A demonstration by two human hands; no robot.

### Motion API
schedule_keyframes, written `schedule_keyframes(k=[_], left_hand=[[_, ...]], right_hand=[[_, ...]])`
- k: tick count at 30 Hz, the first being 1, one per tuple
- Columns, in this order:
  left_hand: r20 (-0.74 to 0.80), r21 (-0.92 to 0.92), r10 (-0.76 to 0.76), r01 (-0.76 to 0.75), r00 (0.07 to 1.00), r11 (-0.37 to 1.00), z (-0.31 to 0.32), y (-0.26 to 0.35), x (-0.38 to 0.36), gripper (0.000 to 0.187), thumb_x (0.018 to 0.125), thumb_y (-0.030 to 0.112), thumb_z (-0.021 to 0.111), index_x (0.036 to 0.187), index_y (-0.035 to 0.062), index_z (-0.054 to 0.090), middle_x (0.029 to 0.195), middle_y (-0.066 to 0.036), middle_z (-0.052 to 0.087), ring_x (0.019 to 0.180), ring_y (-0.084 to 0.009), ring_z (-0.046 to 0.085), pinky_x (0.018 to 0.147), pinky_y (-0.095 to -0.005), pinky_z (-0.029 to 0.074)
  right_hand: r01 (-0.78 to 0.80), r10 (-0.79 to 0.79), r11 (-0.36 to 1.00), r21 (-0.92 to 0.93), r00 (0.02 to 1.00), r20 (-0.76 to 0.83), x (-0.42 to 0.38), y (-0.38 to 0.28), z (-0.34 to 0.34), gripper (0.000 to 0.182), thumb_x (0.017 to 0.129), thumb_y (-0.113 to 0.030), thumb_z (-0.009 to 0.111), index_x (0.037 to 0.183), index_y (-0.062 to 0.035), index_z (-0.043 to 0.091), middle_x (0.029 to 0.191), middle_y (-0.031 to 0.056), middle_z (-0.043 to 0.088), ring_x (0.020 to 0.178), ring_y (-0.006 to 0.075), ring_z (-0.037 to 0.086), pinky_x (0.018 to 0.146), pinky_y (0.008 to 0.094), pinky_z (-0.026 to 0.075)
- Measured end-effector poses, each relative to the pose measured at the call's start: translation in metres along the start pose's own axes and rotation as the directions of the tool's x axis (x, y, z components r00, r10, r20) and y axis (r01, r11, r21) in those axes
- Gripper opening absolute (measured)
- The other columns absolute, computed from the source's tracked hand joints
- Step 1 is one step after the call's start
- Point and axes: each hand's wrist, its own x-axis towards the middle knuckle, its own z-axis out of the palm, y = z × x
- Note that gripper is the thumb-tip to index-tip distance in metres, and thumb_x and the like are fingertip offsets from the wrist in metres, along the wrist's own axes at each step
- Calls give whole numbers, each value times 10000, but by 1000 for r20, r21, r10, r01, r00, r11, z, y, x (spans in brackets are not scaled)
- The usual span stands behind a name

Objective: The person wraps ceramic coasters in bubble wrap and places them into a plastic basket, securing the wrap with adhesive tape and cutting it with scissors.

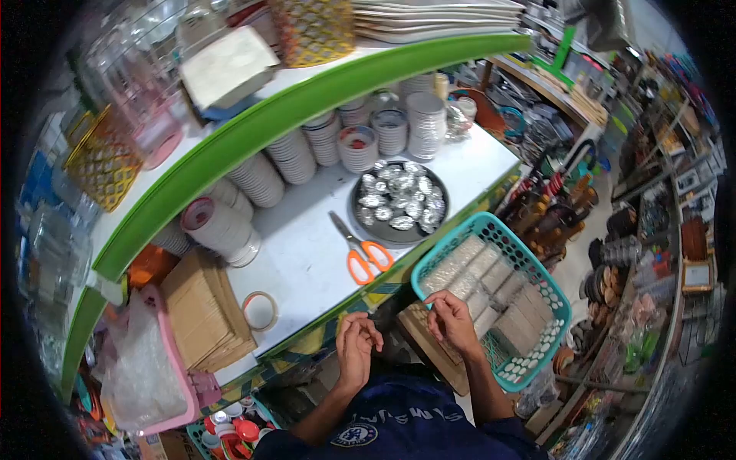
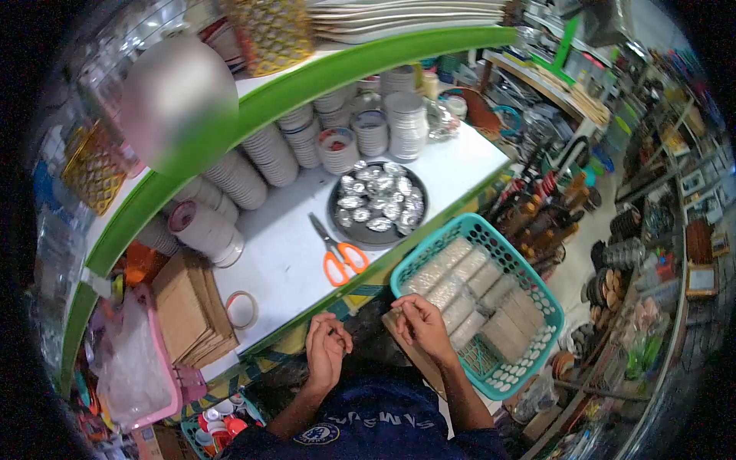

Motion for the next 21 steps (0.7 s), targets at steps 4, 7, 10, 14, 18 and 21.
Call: schedule_keyframes(k=[4,7,10,14,18,21], left_hand=[[-76,52,146,-142,986,989,-19,24,-11,173,1031,156,381,1113,36,475,833,-77,493,653,-178,521,590,-318,443],[-120,90,240,-230,963,969,-36,41,-20,176,1030,158,386,1109,30,477,845,-80,498,657,-174,519,593,-313,448],[-177,139,365,-344,914,929,-52,57,-27,176,1026,155,391,1121,29,469,865,-85,505,684,-167,521,600,-308,456],[-264,228,497,-447,827,865,-72,74,-33,189,1021,154,399,1151,32,461,913,-95,513,707,-162,526,612,-305,463],[-332,292,571,-494,751,819,-87,82,-34,248,1016,148,400,1223,15,434,1046,-118,510,732,-169,537,634,-314,471],[-387,286,585,-510,713,811,-91,88,-34,298,1011,113,394,1283,-5,423,1143,-125,502,751,-155,545,670,-310,479]], right_hand=[[-22,30,998,-62,990,136,28,7,41,225,1037,-212,439,1088,-40,575,734,33,607,532,71,542,447,190,359],[25,-5,997,-75,967,255,50,13,69,208,1030,-195,451,1092,-44,582,793,32,617,586,82,575,488,192,392],[3,51,990,-138,921,386,64,13,105,198,1015,-186,495,1100,-37,595,828,21,626,703,72,587,586,200,443],[-29,120,984,-176,836,536,82,26,152,192,991,-173,551,1105,-29,606,868,7,638,737,50,564,666,196,449],[88,60,976,-197,766,640,101,35,198,195,965,-164,596,1098,-22,615,819,-7,622,715,40,549,654,206,454],[153,48,959,-239,741,669,111,34,231,195,952,-171,616,1075,-20,629,799,-9,617,679,41,539,619,210,449]])
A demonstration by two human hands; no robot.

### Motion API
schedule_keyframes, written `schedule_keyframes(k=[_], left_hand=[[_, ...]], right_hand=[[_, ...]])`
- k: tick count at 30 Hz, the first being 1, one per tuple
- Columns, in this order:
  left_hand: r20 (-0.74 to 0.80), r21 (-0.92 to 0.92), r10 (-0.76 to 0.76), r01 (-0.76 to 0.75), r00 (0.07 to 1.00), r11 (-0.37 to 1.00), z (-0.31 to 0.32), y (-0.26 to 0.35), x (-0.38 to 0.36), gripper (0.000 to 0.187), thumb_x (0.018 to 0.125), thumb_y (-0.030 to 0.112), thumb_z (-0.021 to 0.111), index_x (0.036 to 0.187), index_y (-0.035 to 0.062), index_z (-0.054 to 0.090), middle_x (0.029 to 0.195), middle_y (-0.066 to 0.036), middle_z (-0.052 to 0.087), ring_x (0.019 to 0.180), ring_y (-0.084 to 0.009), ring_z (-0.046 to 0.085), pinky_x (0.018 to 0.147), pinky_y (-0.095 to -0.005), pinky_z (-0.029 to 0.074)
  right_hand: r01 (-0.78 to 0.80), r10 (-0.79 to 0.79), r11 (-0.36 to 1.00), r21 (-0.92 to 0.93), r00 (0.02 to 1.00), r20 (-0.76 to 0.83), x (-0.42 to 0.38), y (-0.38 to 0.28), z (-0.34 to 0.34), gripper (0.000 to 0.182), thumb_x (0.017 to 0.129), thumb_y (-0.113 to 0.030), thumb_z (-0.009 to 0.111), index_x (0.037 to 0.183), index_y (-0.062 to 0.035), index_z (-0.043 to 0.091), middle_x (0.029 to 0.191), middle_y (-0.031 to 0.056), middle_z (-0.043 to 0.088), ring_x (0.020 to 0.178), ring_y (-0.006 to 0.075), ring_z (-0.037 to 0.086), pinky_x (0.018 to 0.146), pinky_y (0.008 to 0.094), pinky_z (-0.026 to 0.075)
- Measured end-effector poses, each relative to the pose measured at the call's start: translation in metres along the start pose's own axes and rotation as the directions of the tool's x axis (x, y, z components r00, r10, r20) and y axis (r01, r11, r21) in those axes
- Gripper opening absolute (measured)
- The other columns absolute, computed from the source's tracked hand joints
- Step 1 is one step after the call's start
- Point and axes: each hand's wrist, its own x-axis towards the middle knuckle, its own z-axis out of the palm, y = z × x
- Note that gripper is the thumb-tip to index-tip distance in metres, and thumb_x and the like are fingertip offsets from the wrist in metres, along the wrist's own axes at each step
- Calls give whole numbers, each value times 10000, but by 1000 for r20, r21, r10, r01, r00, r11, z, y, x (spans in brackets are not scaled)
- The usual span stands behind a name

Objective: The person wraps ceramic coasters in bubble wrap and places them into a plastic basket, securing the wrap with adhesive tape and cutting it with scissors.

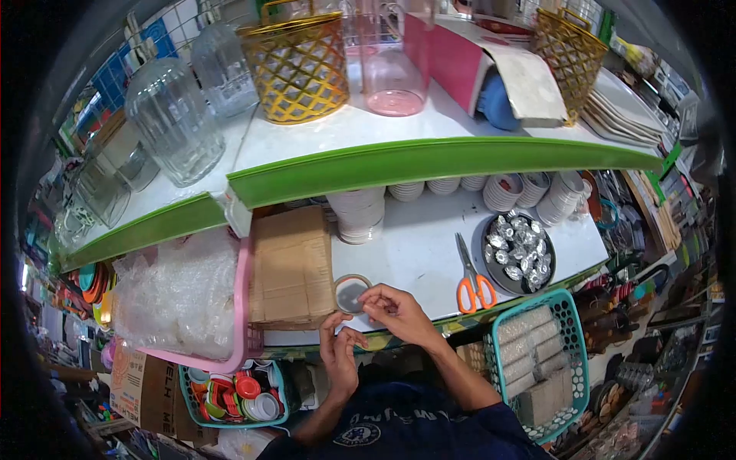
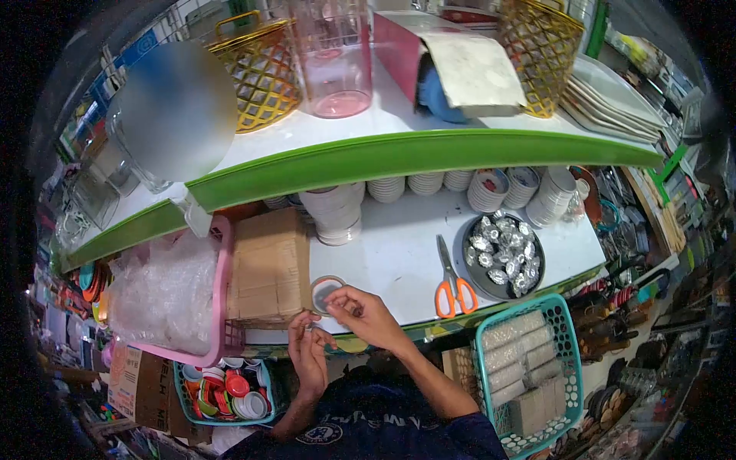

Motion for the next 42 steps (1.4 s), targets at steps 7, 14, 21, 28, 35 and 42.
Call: schedule_keyframes(k=[7,14,21,28,35,42], left_hand=[[52,32,-39,38,998,999,-15,0,4,361,1017,95,373,1358,-20,413,1217,-120,506,784,-136,551,730,-313,484],[104,138,-76,62,992,989,-23,0,5,370,1017,123,374,1356,-22,410,921,-98,551,763,-154,540,727,-312,465],[101,149,-86,70,991,986,-27,-3,5,349,1017,112,389,1338,-21,424,834,-79,533,775,-161,540,727,-318,456],[94,-21,-60,62,994,998,-20,-5,6,295,1014,112,394,1278,-13,437,889,-105,559,809,-170,544,706,-328,457],[96,-71,-15,22,995,997,-19,-8,5,296,1034,214,367,1170,-27,472,912,-146,588,785,-208,562,743,-339,477],[71,-18,45,-44,996,999,-11,-10,-9,315,1022,220,337,1114,-34,500,951,-153,597,819,-237,585,743,-363,474]], right_hand=[[-45,41,992,-118,999,-36,39,-3,29,243,912,-256,680,884,-18,646,664,-21,582,583,39,476,529,217,402],[-45,47,980,-195,999,5,46,-4,35,284,916,-239,684,739,-48,572,631,-51,518,589,17,435,512,204,356],[-40,59,962,-269,996,65,51,-8,33,356,914,-263,672,677,-40,527,593,-26,500,575,36,436,509,237,380],[-178,165,982,58,970,179,52,-5,22,316,926,-176,635,664,-65,497,597,-57,445,575,21,407,507,217,345],[-294,262,940,173,947,185,36,-20,7,214,898,-141,639,718,-72,546,620,-46,516,510,30,437,461,189,355],[-282,228,918,277,951,211,8,-11,-6,129,892,-122,618,790,-47,594,675,-31,564,548,29,479,488,180,384]])
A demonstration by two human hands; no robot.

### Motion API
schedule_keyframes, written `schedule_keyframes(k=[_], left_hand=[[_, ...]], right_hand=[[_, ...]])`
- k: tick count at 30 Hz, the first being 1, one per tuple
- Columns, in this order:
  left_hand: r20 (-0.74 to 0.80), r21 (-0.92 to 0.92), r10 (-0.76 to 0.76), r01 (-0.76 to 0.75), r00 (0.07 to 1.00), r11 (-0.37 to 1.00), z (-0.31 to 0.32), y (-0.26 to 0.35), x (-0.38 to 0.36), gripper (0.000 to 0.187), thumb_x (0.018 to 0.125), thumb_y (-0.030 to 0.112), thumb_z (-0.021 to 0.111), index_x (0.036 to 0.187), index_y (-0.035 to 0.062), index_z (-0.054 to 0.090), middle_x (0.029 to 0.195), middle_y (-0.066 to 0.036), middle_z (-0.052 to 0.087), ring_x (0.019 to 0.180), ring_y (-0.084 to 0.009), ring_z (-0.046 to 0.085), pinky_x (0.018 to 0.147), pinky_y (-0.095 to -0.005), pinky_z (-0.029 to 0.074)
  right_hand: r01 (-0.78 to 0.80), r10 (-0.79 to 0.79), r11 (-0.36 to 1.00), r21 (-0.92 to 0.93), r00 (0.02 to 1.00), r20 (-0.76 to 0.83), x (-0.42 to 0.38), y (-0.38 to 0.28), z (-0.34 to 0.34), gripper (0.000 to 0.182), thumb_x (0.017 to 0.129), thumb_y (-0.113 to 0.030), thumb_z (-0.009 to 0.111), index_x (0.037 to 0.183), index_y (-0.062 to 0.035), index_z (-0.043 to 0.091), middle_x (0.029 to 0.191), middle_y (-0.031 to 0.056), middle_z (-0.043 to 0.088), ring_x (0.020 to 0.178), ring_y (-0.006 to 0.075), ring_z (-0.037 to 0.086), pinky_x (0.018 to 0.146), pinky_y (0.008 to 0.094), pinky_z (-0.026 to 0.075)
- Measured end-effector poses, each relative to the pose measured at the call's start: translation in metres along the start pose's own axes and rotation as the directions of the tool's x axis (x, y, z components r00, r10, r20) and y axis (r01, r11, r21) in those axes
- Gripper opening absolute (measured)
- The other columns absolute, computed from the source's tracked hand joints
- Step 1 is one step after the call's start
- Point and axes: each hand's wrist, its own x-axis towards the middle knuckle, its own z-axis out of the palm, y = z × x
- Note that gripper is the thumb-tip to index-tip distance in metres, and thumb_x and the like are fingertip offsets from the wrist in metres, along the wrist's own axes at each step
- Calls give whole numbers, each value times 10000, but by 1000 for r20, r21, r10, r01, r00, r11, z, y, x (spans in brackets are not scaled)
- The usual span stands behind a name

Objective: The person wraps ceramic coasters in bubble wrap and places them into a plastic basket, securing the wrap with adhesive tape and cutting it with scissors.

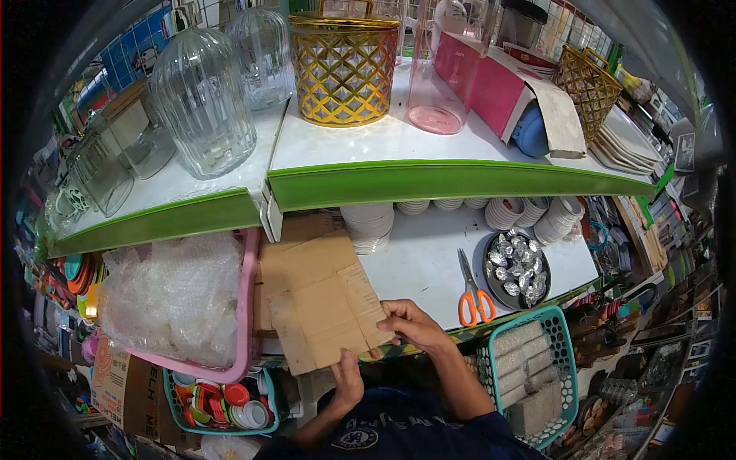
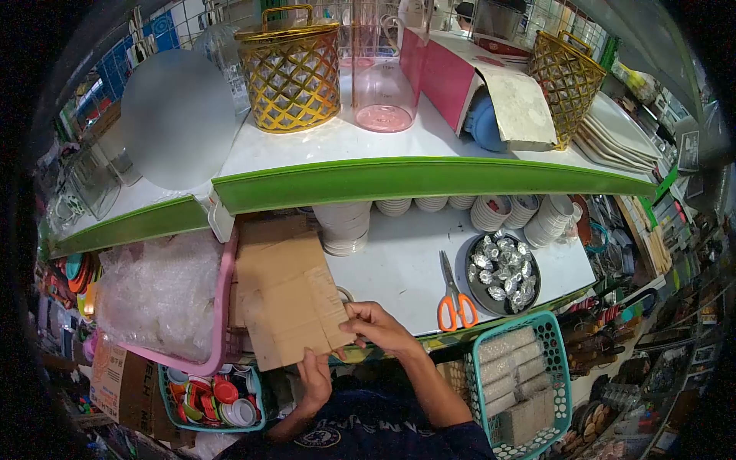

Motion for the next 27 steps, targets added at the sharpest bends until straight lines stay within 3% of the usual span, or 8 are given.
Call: schedule_keyframes(k=[4,7,12,15,18,21,24,27], left_hand=[[117,257,-74,42,990,965,9,8,-5,268,1005,145,377,1010,-53,557,847,-100,624,745,-194,577,720,-313,472],[182,296,-86,29,979,955,4,-8,-14,191,966,111,480,1001,-38,593,825,-80,627,724,-183,566,664,-309,473],[530,411,118,-375,840,831,16,-5,2,215,922,107,562,1069,-46,598,956,-137,666,851,-291,637,772,-374,498],[577,456,-144,-171,804,873,13,-14,13,247,910,106,591,1104,-46,592,1056,-182,654,971,-342,630,851,-386,481],[499,504,-264,-28,825,863,20,-25,20,242,935,120,580,1121,-35,581,1087,-144,641,975,-258,620,852,-335,468],[152,326,-123,68,981,943,34,-28,33,189,1005,136,470,1073,-25,543,981,-48,592,915,-96,516,795,-275,440],[76,331,-7,-18,997,943,37,-34,42,156,1006,126,456,1043,-16,506,947,-51,568,895,-103,507,799,-276,430],[100,389,3,-42,995,920,31,-46,40,159,1012,130,424,1066,-16,454,960,-74,550,893,-129,503,805,-283,424]], right_hand=[[8,-8,999,-33,1000,-15,-29,4,-22,131,834,-120,665,915,-22,634,760,-23,612,657,43,536,598,196,435],[1,-11,990,-142,998,-69,-51,11,-44,470,797,-64,673,1243,18,549,1082,24,644,1004,105,589,894,257,442],[317,-147,930,187,784,-603,-87,22,-69,645,818,-175,690,1386,-35,418,1295,107,558,1186,225,551,1000,385,457],[430,-110,865,258,665,-739,-92,4,-78,623,833,-198,688,1379,-56,425,1295,118,547,1179,222,549,979,383,466],[579,-300,806,122,578,-759,-101,-5,-79,457,865,-110,661,1282,-25,495,1180,98,611,1074,188,595,941,355,477],[520,-398,853,-48,589,-704,-110,13,-94,321,863,-41,672,1155,-29,539,1031,59,659,905,133,631,778,268,521],[382,-440,891,-244,604,-665,-107,30,-95,297,896,-76,654,1165,-36,534,1048,50,654,918,114,619,704,240,516],[339,-504,864,-372,565,-654,-91,42,-88,280,952,-61,538,1222,-46,466,1116,54,590,1008,121,549,843,271,458]])
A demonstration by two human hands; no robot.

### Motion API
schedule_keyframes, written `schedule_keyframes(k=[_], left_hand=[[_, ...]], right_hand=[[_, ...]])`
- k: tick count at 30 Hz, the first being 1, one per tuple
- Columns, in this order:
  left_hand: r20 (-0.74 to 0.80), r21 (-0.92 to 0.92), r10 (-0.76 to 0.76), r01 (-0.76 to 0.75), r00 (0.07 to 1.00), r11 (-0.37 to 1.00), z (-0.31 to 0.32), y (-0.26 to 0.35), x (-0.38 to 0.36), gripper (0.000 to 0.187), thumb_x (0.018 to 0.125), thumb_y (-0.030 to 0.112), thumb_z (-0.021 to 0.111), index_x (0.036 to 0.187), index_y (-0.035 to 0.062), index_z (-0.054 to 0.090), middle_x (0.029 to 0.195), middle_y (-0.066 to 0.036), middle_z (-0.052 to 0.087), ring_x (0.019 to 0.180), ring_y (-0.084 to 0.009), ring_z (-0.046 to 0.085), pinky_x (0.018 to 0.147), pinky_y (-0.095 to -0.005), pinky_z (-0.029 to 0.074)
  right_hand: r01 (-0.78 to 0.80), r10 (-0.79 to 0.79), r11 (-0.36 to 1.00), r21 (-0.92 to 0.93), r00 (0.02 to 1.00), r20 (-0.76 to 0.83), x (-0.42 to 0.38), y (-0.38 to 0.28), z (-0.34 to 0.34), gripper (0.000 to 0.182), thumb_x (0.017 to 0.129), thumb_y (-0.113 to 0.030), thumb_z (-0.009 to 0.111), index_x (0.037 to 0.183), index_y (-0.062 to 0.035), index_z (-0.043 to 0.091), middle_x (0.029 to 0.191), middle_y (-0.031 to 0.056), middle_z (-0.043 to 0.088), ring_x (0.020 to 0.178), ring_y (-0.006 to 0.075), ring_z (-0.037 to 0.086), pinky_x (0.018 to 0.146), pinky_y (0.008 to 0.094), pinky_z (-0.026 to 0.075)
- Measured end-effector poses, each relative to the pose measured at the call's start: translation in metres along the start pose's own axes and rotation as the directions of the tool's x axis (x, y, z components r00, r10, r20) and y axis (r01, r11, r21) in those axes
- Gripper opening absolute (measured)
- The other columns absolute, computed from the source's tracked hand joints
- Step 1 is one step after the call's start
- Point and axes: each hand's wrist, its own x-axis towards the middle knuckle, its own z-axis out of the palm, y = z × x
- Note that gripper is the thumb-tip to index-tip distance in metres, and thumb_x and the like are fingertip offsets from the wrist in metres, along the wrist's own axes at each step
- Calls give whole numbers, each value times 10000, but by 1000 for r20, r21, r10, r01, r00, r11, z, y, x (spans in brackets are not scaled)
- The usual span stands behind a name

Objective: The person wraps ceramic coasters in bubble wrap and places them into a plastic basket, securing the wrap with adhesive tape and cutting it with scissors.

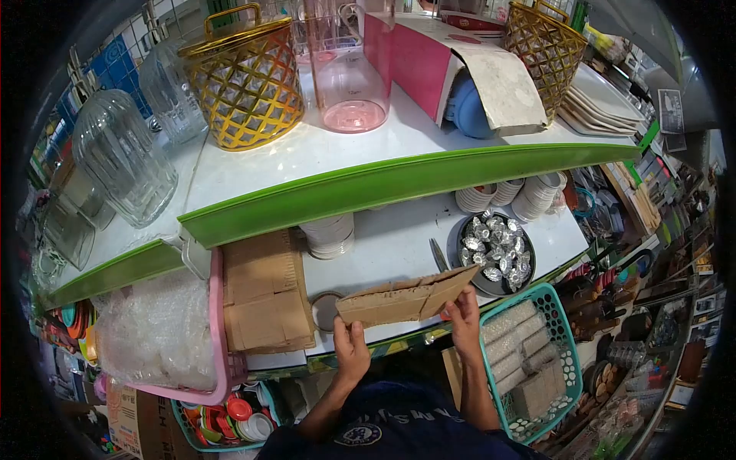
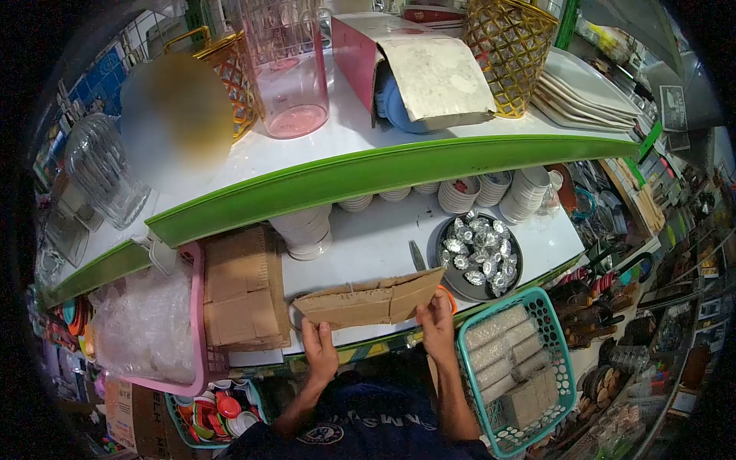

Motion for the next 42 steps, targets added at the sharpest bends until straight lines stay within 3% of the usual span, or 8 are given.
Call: schedule_keyframes(k=[11,14,18,27,29,36,38,42], left_hand=[[155,23,18,-22,988,999,6,-41,-12,534,989,139,428,1429,-82,222,1320,-236,447,1200,-292,469,1024,-375,358],[159,116,114,-133,981,984,12,-45,-16,666,965,185,461,1458,-109,125,1514,-309,181,1415,-408,215,1141,-421,211],[149,234,113,-146,982,961,11,-54,-14,653,958,163,459,1440,-106,110,1485,-322,221,1369,-413,285,1119,-419,239],[65,227,223,-232,973,946,12,-64,-15,464,955,129,449,1288,-65,191,1450,-367,235,1294,-409,369,1082,-436,271],[132,322,179,-213,975,923,8,-67,-14,703,1002,143,357,1456,-56,-142,1467,-330,207,1312,-386,335,1097,-462,232],[145,319,228,-264,963,910,19,-61,1,670,997,190,392,1435,-97,-26,1390,-299,310,1245,-361,400,1048,-431,306],[139,284,139,-174,981,943,19,-52,-2,589,956,138,449,1405,-88,142,1500,-369,162,1390,-487,236,1129,-502,213],[138,243,154,-185,978,952,16,-64,-1,615,948,115,455,1450,-47,140,1491,-355,206,1374,-488,269,1122,-523,229]], right_hand=[[-11,14,999,-52,999,53,13,38,20,434,1032,-215,327,1420,-24,366,1390,124,428,1281,196,408,1078,325,303],[-86,85,996,11,994,65,18,34,25,464,1070,-298,283,1397,5,412,1346,114,497,1255,178,443,1073,306,311],[-84,84,996,-20,996,4,26,47,25,457,1035,-263,401,1407,2,408,1350,118,504,1194,187,510,1021,324,404],[11,-15,995,-97,999,-48,31,29,40,491,1070,-324,280,1365,26,456,1281,120,555,1160,170,515,1011,302,388],[-29,26,999,-42,997,-66,30,33,39,497,1071,-332,270,1355,27,463,1273,118,556,1146,173,520,1006,303,392],[13,-14,1000,-27,1000,-22,22,47,31,607,1058,-432,157,1331,20,457,1260,119,541,1144,207,515,1016,337,385],[47,-46,999,-4,999,18,21,46,30,615,1055,-436,148,1349,20,437,1272,125,532,1170,213,498,1032,345,369],[117,-117,993,6,989,88,17,37,33,622,1050,-437,146,1391,23,389,1323,145,490,1232,227,452,1071,359,327]])
